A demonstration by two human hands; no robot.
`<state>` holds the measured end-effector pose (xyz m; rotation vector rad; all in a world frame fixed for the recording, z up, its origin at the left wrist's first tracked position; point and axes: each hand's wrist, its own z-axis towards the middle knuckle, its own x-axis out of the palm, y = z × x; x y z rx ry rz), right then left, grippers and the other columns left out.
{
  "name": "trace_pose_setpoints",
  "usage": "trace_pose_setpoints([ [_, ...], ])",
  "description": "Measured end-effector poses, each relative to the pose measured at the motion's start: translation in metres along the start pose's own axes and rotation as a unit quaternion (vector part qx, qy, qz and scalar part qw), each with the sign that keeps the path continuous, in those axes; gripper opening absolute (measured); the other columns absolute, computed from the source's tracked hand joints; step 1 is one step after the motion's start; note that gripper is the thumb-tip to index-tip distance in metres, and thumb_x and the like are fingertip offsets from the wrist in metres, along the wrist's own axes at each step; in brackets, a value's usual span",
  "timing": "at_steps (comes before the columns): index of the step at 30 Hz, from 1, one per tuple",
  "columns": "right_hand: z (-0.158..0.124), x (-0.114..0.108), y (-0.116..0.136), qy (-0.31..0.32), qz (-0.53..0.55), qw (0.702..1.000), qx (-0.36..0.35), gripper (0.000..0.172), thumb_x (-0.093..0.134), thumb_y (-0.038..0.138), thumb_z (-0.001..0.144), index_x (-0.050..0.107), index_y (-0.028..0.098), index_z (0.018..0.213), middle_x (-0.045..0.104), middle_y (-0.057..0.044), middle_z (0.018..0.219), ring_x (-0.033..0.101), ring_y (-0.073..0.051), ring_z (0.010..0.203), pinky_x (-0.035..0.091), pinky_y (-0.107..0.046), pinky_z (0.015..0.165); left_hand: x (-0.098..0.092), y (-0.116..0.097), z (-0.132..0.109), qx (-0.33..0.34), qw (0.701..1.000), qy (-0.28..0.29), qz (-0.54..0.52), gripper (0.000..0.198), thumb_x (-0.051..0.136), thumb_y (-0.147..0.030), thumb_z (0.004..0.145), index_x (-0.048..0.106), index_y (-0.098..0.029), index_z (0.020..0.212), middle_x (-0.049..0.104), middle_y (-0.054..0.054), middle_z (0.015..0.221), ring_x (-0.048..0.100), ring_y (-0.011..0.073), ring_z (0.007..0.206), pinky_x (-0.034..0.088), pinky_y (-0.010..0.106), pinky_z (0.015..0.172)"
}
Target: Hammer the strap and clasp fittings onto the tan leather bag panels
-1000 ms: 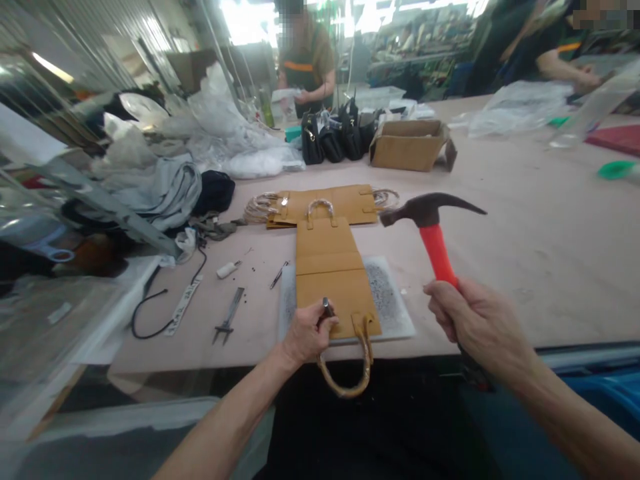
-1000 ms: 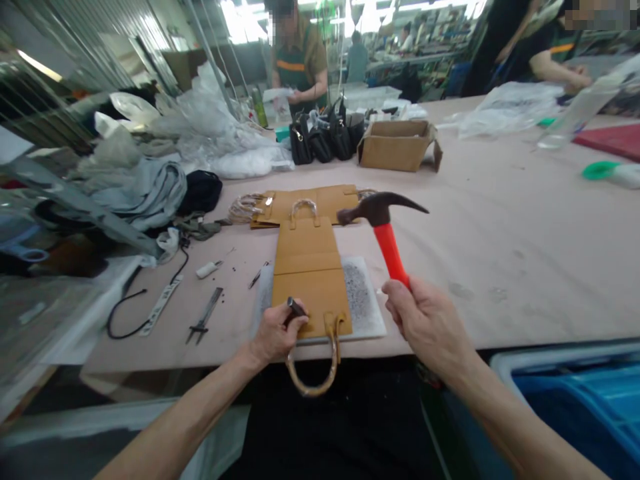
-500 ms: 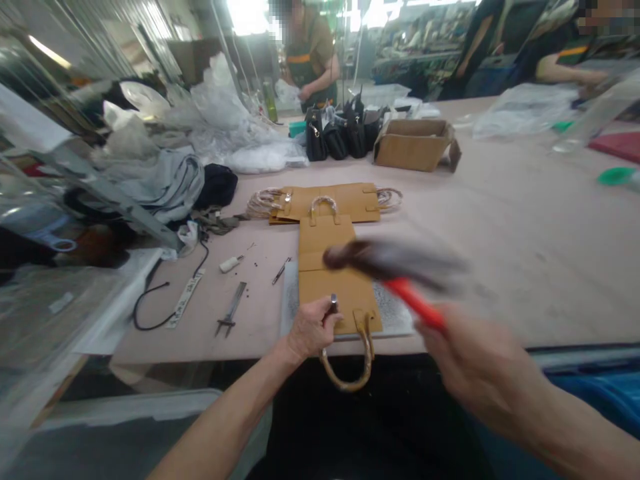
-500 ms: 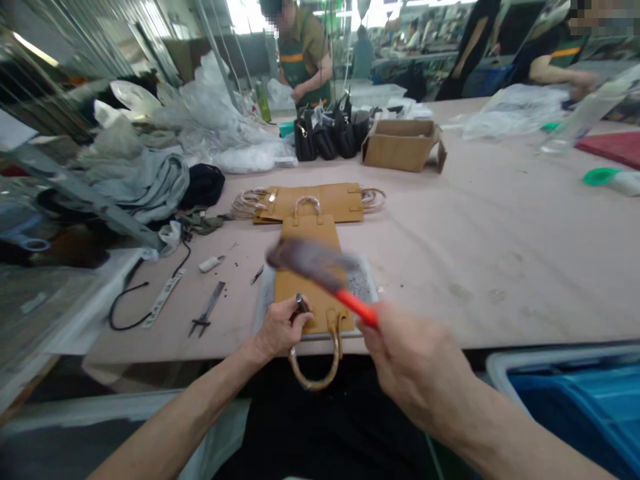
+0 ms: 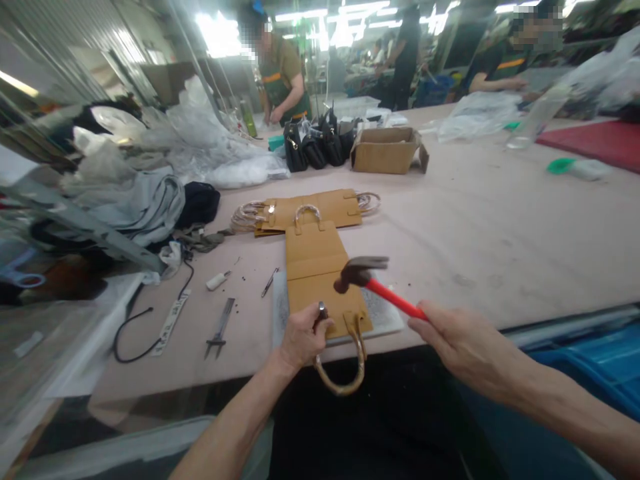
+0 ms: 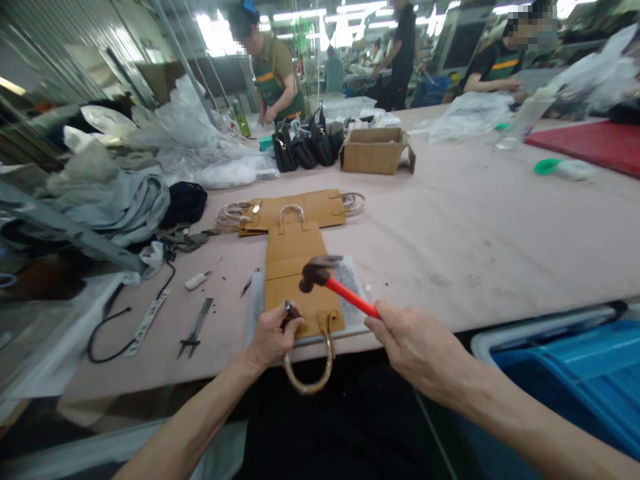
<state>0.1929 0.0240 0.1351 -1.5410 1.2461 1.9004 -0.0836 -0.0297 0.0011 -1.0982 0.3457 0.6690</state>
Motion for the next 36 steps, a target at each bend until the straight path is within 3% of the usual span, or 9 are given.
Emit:
trace_pose_setpoints([
  [5,0.021,0.026,-0.056,0.008,0.1,0.976,0.194,0.037,0.032,0.04,0.1,0.046,0.023,0.07,0.051,0.0,0.057,0.049,-0.015,0.048,0.037,-0.028,0.05,-0.002,0.0,0.0,-0.005,1.0,0.013,-0.01,0.003,0.06,-0.018,0.09,0.061,-0.02,0.088,0.069,0.002,0.078,0.067,0.0155,0.071,0.052,0.026,0.07],
  [9,0.037,0.052,-0.09,-0.038,0.046,0.968,0.243,0.022,0.041,0.025,0.094,0.058,0.017,0.082,0.064,-0.013,0.076,0.061,-0.023,0.067,0.046,-0.036,0.064,-0.006,0.002,-0.001,-0.008,1.0,0.023,-0.017,0.012,0.06,-0.021,0.092,0.064,-0.02,0.103,0.074,0.004,0.091,0.072,0.0174,0.083,0.056,0.029,0.079],
  [11,0.041,0.061,-0.088,-0.085,0.015,0.975,0.203,0.019,0.048,0.023,0.092,0.063,0.013,0.098,0.067,-0.022,0.105,0.063,-0.031,0.096,0.048,-0.044,0.083,-0.009,0.003,-0.002,-0.011,0.999,0.036,-0.03,0.017,0.06,-0.021,0.092,0.065,-0.02,0.109,0.076,0.005,0.097,0.073,0.0179,0.089,0.057,0.03,0.084],
  [13,0.047,0.07,-0.073,-0.142,0.0,0.986,0.09,0.027,0.052,0.025,0.093,0.064,0.012,0.113,0.062,-0.023,0.126,0.056,-0.034,0.116,0.043,-0.049,0.099,-0.01,0.004,-0.003,-0.014,0.998,0.044,-0.043,0.015,0.06,-0.02,0.093,0.067,-0.02,0.106,0.076,0.005,0.097,0.073,0.0172,0.089,0.058,0.029,0.084],
  [16,0.057,0.089,-0.038,-0.165,0.032,0.98,-0.105,0.026,0.051,0.025,0.096,0.066,0.015,0.116,0.065,-0.016,0.125,0.057,-0.029,0.114,0.043,-0.045,0.101,-0.011,0.003,-0.005,0.01,0.998,0.028,-0.052,0.012,0.061,-0.017,0.092,0.069,-0.019,0.101,0.076,0.005,0.094,0.073,0.0159,0.087,0.059,0.026,0.08],
  [18,0.065,0.104,-0.018,-0.135,0.059,0.977,-0.156,0.021,0.051,0.025,0.097,0.069,0.017,0.107,0.068,-0.012,0.115,0.058,-0.027,0.105,0.045,-0.043,0.095,-0.01,0.003,-0.006,0.039,0.998,0.006,-0.051,0.013,0.062,-0.015,0.091,0.069,-0.019,0.101,0.076,0.005,0.095,0.073,0.0157,0.088,0.059,0.026,0.08],
  [24,0.072,0.133,-0.009,-0.147,0.084,0.973,-0.157,0.018,0.055,0.022,0.094,0.07,0.017,0.103,0.068,-0.01,0.112,0.054,-0.026,0.103,0.04,-0.043,0.093,-0.009,0.001,-0.007,0.031,0.998,-0.038,-0.048,0.009,0.067,-0.015,0.09,0.071,-0.018,0.097,0.077,0.005,0.093,0.075,0.0165,0.088,0.061,0.026,0.082],
  [28,0.073,0.133,-0.015,-0.146,0.097,0.972,-0.158,0.018,0.055,0.021,0.093,0.071,0.018,0.101,0.067,-0.009,0.111,0.053,-0.026,0.102,0.038,-0.043,0.092,-0.011,0.0,-0.007,-0.009,0.997,-0.044,-0.058,0.008,0.068,-0.016,0.09,0.072,-0.018,0.097,0.079,0.005,0.093,0.076,0.0164,0.087,0.063,0.026,0.081],
  [36,0.074,0.127,-0.009,-0.115,0.101,0.979,-0.137,0.015,0.057,0.026,0.092,0.069,0.02,0.099,0.066,-0.009,0.112,0.054,-0.027,0.104,0.037,-0.044,0.094,-0.013,-0.001,-0.01,0.052,0.997,-0.019,-0.045,0.016,0.067,-0.01,0.091,0.07,-0.018,0.104,0.08,0.009,0.103,0.077,0.0181,0.097,0.064,0.031,0.09],
])
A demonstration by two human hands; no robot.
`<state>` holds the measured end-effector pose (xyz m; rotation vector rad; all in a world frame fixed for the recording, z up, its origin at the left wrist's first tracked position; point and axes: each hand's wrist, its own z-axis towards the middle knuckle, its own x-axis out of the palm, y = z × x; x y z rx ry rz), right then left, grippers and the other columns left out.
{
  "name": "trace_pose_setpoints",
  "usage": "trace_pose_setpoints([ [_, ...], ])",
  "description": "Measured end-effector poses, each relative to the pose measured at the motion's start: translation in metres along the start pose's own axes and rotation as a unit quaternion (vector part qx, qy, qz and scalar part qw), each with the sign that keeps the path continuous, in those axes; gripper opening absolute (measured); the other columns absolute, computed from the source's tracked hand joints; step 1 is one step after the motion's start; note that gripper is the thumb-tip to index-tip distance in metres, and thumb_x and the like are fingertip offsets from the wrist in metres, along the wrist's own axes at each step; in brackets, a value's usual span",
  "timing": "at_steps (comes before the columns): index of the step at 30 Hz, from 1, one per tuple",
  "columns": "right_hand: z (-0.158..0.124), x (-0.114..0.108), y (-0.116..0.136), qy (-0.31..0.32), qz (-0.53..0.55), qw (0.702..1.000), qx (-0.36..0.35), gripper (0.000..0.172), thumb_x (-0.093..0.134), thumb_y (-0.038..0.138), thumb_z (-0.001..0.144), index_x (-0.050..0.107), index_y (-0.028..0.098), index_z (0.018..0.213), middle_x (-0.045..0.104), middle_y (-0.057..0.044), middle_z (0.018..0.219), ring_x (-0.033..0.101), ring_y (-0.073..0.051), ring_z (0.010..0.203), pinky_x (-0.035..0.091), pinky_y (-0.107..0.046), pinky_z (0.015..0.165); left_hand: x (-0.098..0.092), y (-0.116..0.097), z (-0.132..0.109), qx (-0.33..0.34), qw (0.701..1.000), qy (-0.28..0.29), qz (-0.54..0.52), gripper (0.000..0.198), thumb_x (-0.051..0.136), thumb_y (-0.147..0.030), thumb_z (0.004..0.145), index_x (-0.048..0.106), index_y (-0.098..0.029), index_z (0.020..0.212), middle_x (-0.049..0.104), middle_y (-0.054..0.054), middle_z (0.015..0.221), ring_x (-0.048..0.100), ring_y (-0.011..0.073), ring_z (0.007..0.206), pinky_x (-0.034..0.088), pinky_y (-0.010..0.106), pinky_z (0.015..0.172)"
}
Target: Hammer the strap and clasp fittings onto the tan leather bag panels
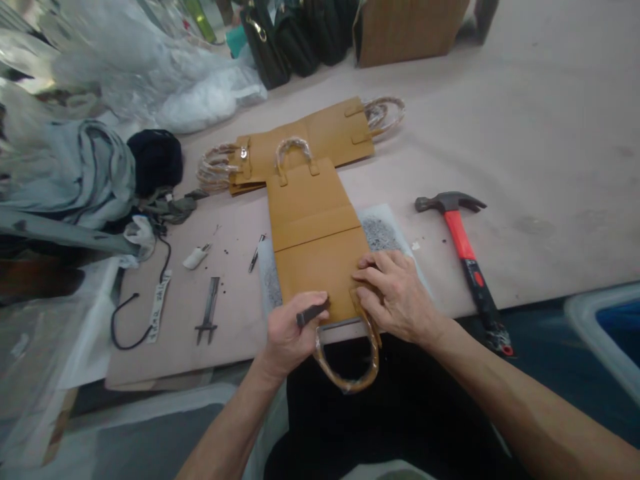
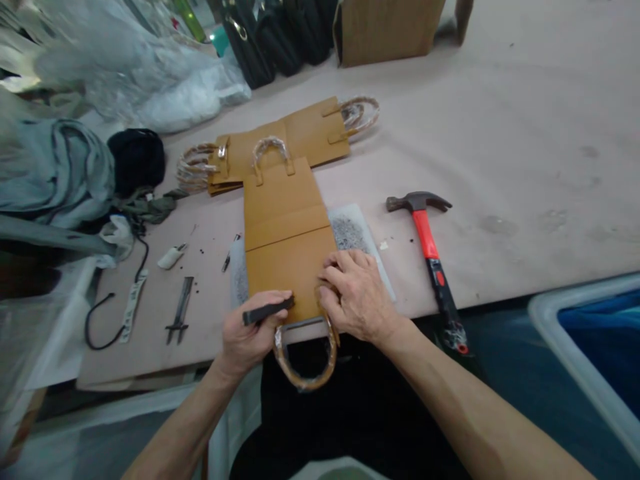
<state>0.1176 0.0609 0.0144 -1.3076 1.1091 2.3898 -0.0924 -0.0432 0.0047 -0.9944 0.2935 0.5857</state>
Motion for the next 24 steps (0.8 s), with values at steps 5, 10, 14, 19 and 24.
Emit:
trace_pose_setpoints([
  [5,0.0018,0.0001,-0.0003,0.01,-0.002,1.0,0.006,0.027,0.072,0.04,0.083,0.067,0.019,0.099,0.064,-0.012,0.116,0.055,-0.031,0.107,0.038,-0.046,0.094,-0.0031,-0.0004,0.0024,-0.048,0.999,-0.005,-0.006,0.012,0.068,-0.013,0.092,0.07,-0.018,0.102,0.08,0.008,0.099,0.078,0.0177,0.094,0.065,0.03,0.087],
  [10,0.0027,0.0016,-0.0013,0.014,-0.01,1.0,0.01,0.028,0.074,0.037,0.08,0.065,0.019,0.1,0.063,-0.011,0.115,0.055,-0.031,0.107,0.037,-0.046,0.093,-0.0048,-0.0004,-0.0013,0.038,0.998,0.042,0.015,0.028,0.067,-0.006,0.089,0.068,-0.018,0.114,0.079,0.012,0.109,0.077,0.0208,0.104,0.065,0.032,0.092],
  [14,0.0025,0.0018,-0.0018,0.016,-0.005,1.0,0.008,0.028,0.073,0.039,0.081,0.064,0.02,0.1,0.063,-0.011,0.116,0.055,-0.031,0.107,0.036,-0.046,0.093,-0.0042,-0.0002,-0.0005,-0.036,0.999,-0.002,-0.022,0.023,0.068,-0.006,0.089,0.069,-0.018,0.108,0.079,0.009,0.105,0.077,0.0194,0.099,0.065,0.032,0.09],
  [19,0.0018,0.0013,-0.0022,0.014,-0.005,1.0,0.009,0.028,0.073,0.039,0.08,0.063,0.021,0.099,0.064,-0.011,0.115,0.054,-0.031,0.107,0.036,-0.046,0.092,-0.0067,-0.0005,0.0008,0.006,0.999,0.043,0.008,0.025,0.067,-0.007,0.09,0.069,-0.019,0.112,0.079,0.009,0.107,0.077,0.0201,0.101,0.066,0.032,0.09],
  [24,0.0012,0.0016,-0.0024,0.022,-0.003,1.0,0.014,0.028,0.073,0.038,0.081,0.064,0.02,0.101,0.063,-0.011,0.116,0.053,-0.032,0.107,0.037,-0.047,0.093,-0.0029,-0.0001,-0.0044,-0.07,0.997,-0.007,-0.017,0.019,0.067,-0.011,0.092,0.068,-0.019,0.109,0.079,0.007,0.104,0.077,0.0192,0.098,0.066,0.034,0.09],
])
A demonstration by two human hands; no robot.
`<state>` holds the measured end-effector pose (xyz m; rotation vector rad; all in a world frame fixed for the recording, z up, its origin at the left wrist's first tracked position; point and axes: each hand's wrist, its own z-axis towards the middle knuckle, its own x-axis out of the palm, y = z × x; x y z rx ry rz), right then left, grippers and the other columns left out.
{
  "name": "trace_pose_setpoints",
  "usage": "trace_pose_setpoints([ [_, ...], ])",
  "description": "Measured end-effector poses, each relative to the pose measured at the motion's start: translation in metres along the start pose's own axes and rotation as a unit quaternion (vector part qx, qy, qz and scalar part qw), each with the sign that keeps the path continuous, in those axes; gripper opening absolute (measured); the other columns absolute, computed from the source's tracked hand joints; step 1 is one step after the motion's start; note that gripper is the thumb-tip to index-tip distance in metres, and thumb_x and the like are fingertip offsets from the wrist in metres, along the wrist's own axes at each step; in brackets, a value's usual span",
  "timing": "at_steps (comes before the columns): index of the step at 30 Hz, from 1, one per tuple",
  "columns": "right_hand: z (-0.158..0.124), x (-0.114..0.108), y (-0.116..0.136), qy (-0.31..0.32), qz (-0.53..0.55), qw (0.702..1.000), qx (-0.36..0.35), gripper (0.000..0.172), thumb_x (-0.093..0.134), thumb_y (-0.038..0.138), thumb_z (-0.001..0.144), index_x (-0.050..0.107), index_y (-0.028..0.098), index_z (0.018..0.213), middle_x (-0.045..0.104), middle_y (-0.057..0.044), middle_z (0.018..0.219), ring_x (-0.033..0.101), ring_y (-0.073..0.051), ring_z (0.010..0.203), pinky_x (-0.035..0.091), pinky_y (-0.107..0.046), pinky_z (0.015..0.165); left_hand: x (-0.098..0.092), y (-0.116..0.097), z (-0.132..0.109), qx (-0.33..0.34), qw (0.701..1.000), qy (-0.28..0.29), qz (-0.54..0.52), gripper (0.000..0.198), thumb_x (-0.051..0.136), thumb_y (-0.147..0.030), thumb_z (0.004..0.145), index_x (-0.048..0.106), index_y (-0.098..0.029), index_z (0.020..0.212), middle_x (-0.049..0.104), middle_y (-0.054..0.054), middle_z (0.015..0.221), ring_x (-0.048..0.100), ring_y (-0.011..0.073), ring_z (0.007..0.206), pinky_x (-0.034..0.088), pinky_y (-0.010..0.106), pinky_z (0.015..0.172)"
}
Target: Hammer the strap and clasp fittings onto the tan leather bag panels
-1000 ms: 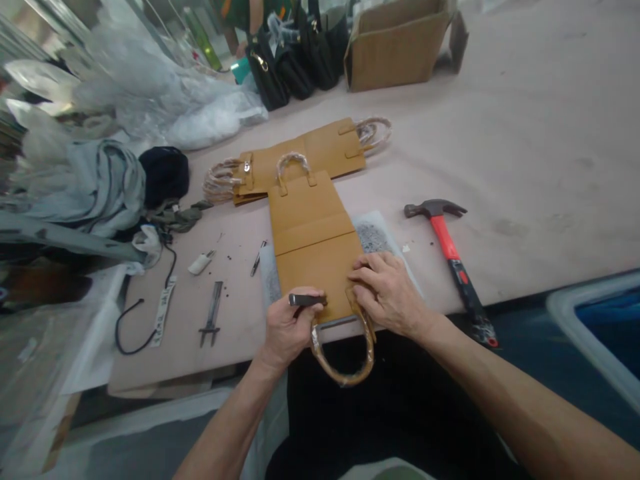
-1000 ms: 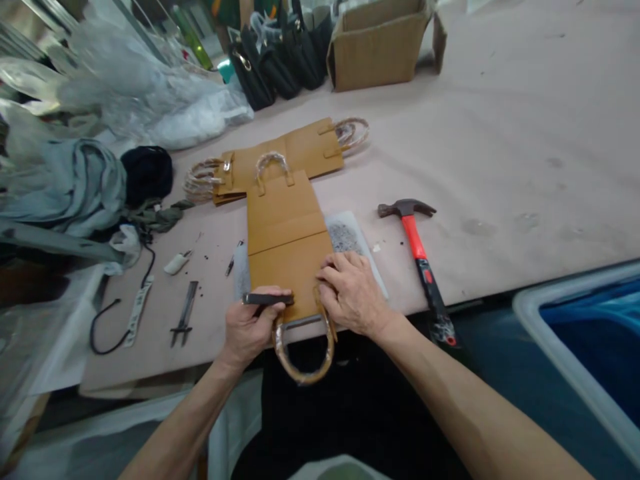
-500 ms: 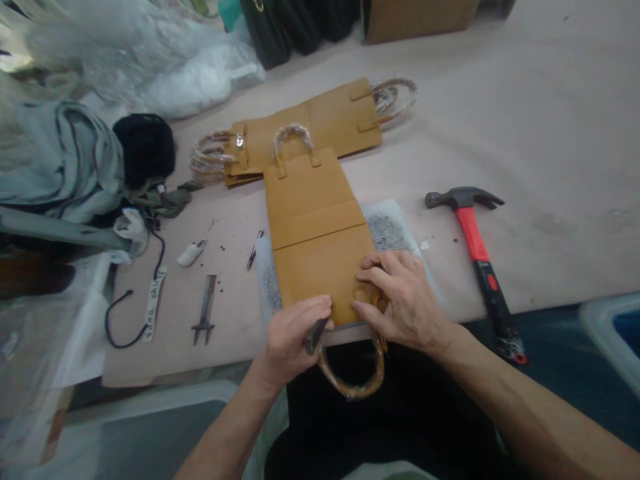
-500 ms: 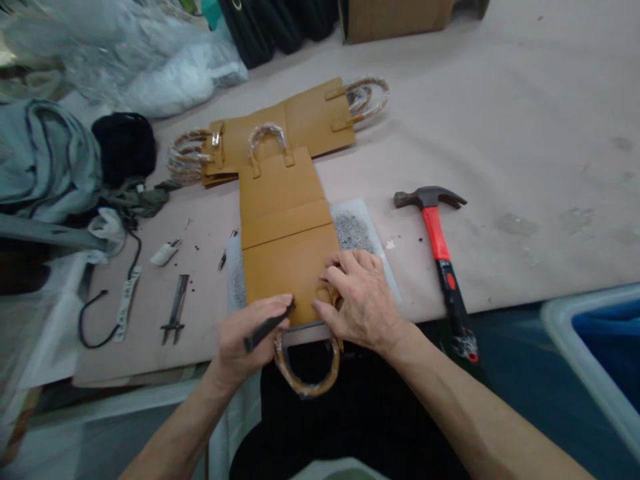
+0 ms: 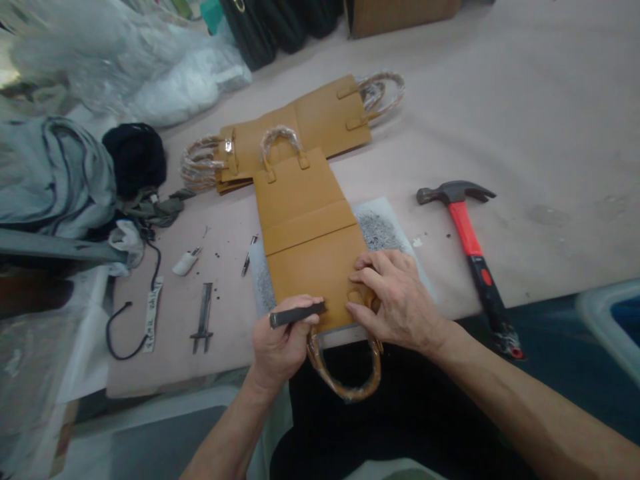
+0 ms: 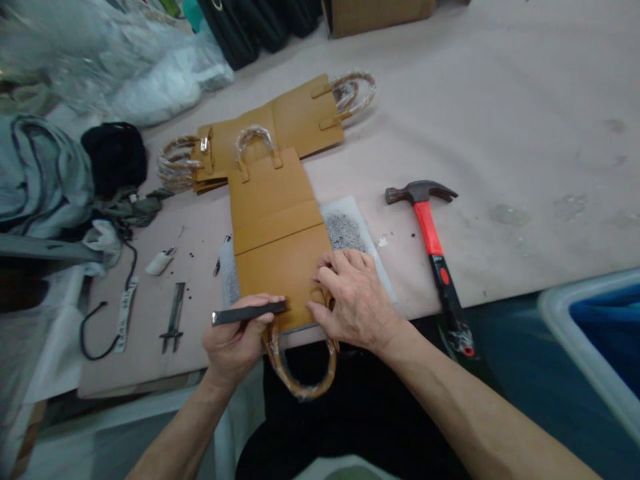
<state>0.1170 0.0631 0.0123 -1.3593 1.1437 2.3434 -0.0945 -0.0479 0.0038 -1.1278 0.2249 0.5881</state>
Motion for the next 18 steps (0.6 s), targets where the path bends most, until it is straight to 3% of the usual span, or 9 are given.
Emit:
trace_pose_setpoints([
  [9,0.0,-0.002,0.002,0.002,-0.011,1.0,0.002,0.029,0.074,0.039,0.08,0.065,0.019,0.099,0.063,-0.012,0.115,0.052,-0.032,0.105,0.038,-0.047,0.092,0.008,-0.009,0.009,-0.011,1.0,0.014,0.004,0.012,0.068,-0.014,0.092,0.07,-0.019,0.103,0.08,0.006,0.1,0.078,0.0181,0.094,0.066,0.031,0.088],
  [18,-0.001,-0.002,0.001,0.006,-0.009,1.0,0.002,0.029,0.075,0.04,0.081,0.065,0.021,0.101,0.063,-0.01,0.115,0.051,-0.031,0.106,0.037,-0.047,0.092,0.011,-0.013,0.014,0.002,0.997,0.028,0.072,0.009,0.063,-0.017,0.094,0.07,-0.018,0.1,0.08,0.006,0.096,0.078,0.018,0.091,0.065,0.029,0.086],
])
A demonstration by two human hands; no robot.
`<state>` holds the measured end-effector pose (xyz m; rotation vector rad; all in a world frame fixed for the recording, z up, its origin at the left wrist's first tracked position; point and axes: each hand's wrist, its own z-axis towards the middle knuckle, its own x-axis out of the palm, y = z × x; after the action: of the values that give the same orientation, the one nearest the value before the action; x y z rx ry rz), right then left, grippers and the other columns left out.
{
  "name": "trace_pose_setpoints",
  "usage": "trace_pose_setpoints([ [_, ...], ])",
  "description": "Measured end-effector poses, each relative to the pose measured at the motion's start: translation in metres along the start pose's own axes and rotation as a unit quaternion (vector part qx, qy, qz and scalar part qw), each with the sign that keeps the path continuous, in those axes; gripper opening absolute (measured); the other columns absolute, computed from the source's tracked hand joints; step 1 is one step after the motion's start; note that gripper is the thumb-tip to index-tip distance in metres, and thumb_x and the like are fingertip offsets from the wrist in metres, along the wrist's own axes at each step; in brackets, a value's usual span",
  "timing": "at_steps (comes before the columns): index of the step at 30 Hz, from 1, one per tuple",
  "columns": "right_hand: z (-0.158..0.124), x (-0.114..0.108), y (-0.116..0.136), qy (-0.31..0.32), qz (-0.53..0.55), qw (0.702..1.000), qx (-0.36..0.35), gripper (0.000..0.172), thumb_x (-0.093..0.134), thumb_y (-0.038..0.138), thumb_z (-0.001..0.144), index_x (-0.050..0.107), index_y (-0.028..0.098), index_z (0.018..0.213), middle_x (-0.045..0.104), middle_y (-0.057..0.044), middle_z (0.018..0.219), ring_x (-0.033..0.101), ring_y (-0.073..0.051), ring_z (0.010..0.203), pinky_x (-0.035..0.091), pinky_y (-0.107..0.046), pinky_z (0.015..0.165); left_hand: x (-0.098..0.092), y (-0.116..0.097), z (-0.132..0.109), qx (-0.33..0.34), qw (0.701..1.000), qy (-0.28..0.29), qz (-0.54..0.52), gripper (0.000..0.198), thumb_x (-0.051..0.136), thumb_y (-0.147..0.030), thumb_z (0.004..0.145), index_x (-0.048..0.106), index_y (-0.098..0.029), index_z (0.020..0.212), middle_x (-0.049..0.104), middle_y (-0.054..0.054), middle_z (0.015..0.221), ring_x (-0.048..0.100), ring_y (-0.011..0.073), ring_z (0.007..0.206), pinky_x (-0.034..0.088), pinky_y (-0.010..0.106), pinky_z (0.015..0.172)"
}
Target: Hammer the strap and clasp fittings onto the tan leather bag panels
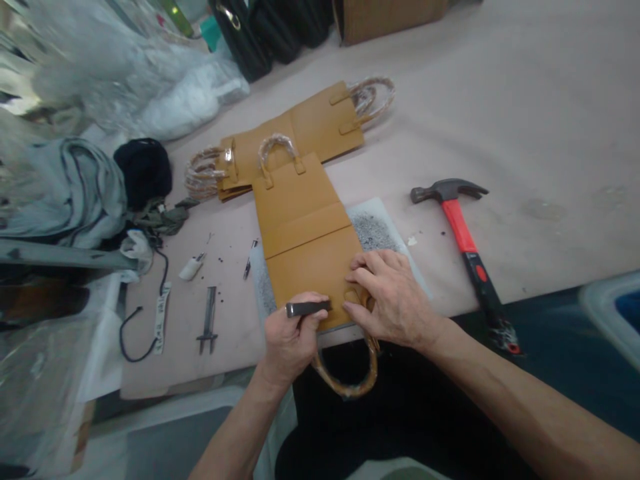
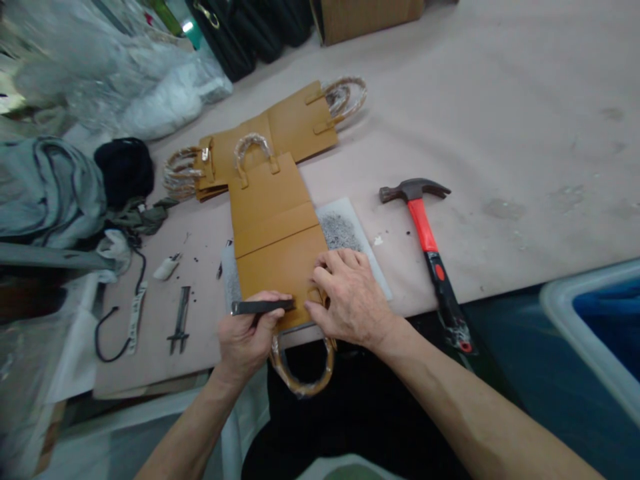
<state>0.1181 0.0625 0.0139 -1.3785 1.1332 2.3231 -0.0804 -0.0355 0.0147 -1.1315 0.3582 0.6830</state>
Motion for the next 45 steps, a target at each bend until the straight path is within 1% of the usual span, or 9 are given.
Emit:
trace_pose_setpoints([
  [9,-0.001,0.001,-0.003,-0.008,0.011,1.0,-0.008,0.035,0.077,0.042,0.08,0.066,0.018,0.103,0.064,-0.011,0.116,0.052,-0.031,0.107,0.037,-0.047,0.093,0.004,-0.004,0.006,-0.007,1.0,0.006,0.025,0.013,0.058,-0.019,0.095,0.07,-0.019,0.096,0.079,0.005,0.091,0.077,0.0167,0.085,0.062,0.025,0.078],
  [18,-0.005,-0.012,-0.017,-0.063,0.152,0.986,-0.036,0.022,0.065,0.034,0.09,0.067,0.018,0.104,0.069,-0.011,0.114,0.06,-0.027,0.109,0.046,-0.044,0.096,0.012,0.0,0.003,-0.005,0.999,-0.031,0.024,0.01,0.058,-0.021,0.092,0.068,-0.019,0.093,0.078,0.005,0.088,0.075,0.0174,0.08,0.06,0.027,0.077],
  [22,-0.014,-0.036,-0.035,-0.143,0.098,0.982,0.076,0.016,0.059,0.032,0.091,0.067,0.021,0.099,0.071,-0.012,0.109,0.064,-0.027,0.109,0.048,-0.046,0.1,0.013,0.001,0.005,-0.03,0.999,-0.042,-0.007,0.009,0.059,-0.02,0.091,0.067,-0.019,0.093,0.077,0.003,0.084,0.074,0.0155,0.075,0.059,0.024,0.073],
  [25,-0.027,-0.054,-0.061,-0.166,0.007,0.972,0.165,0.018,0.058,0.034,0.087,0.068,0.022,0.095,0.073,-0.012,0.105,0.066,-0.03,0.105,0.049,-0.048,0.099,0.014,0.003,0.005,-0.019,0.999,-0.044,-0.013,0.008,0.06,-0.019,0.09,0.068,-0.018,0.093,0.077,0.003,0.084,0.074,0.0149,0.075,0.059,0.023,0.073],
  [29,-0.051,-0.068,-0.089,-0.149,-0.105,0.958,0.223,0.024,0.055,0.036,0.085,0.069,0.018,0.094,0.072,-0.017,0.104,0.065,-0.033,0.104,0.049,-0.05,0.098,0.015,0.005,0.002,0.001,0.999,-0.047,-0.005,0.008,0.06,-0.019,0.091,0.067,-0.019,0.095,0.076,0.002,0.085,0.074,0.0143,0.075,0.058,0.022,0.073],
  [34,-0.06,-0.073,-0.092,-0.071,-0.175,0.923,0.335,0.045,0.059,0.044,0.084,0.065,0.009,0.112,0.067,-0.024,0.112,0.062,-0.039,0.108,0.048,-0.05,0.092,0.015,0.005,0.001,0.031,0.999,-0.036,0.01,0.01,0.058,-0.019,0.092,0.067,-0.019,0.097,0.076,0.004,0.088,0.075,0.0157,0.081,0.058,0.023,0.077],
  [36,-0.052,-0.075,-0.088,-0.033,-0.113,0.916,0.384,0.043,0.063,0.039,0.08,0.063,0.012,0.113,0.067,-0.02,0.107,0.062,-0.036,0.104,0.047,-0.045,0.087,0.016,0.006,0.002,0.041,0.998,-0.033,0.021,0.01,0.058,-0.018,0.092,0.066,-0.019,0.098,0.076,0.004,0.089,0.075,0.0162,0.081,0.058,0.024,0.077],
  [40,-0.026,-0.081,-0.083,-0.045,0.131,0.862,0.488,0.02,0.067,0.016,0.066,0.057,0.02,0.083,0.061,-0.008,0.076,0.062,-0.028,0.088,0.044,-0.034,0.071,0.018,0.006,0.003,0.033,0.999,-0.036,0.013,0.01,0.058,-0.018,0.091,0.065,-0.019,0.098,0.076,0.004,0.085,0.074,0.016,0.077,0.058,0.024,0.074],
  [45,0.001,-0.095,-0.064,-0.016,0.304,0.822,0.481,0.017,0.059,0.015,0.076,0.045,0.022,0.073,0.045,0.003,0.056,0.045,-0.013,0.05,0.039,-0.024,0.047,0.019,0.005,0.003,0.028,0.999,-0.027,-0.004,0.009,0.057,-0.017,0.091,0.064,-0.02,0.096,0.075,0.004,0.084,0.074,0.0172,0.076,0.058,0.025,0.072],
])
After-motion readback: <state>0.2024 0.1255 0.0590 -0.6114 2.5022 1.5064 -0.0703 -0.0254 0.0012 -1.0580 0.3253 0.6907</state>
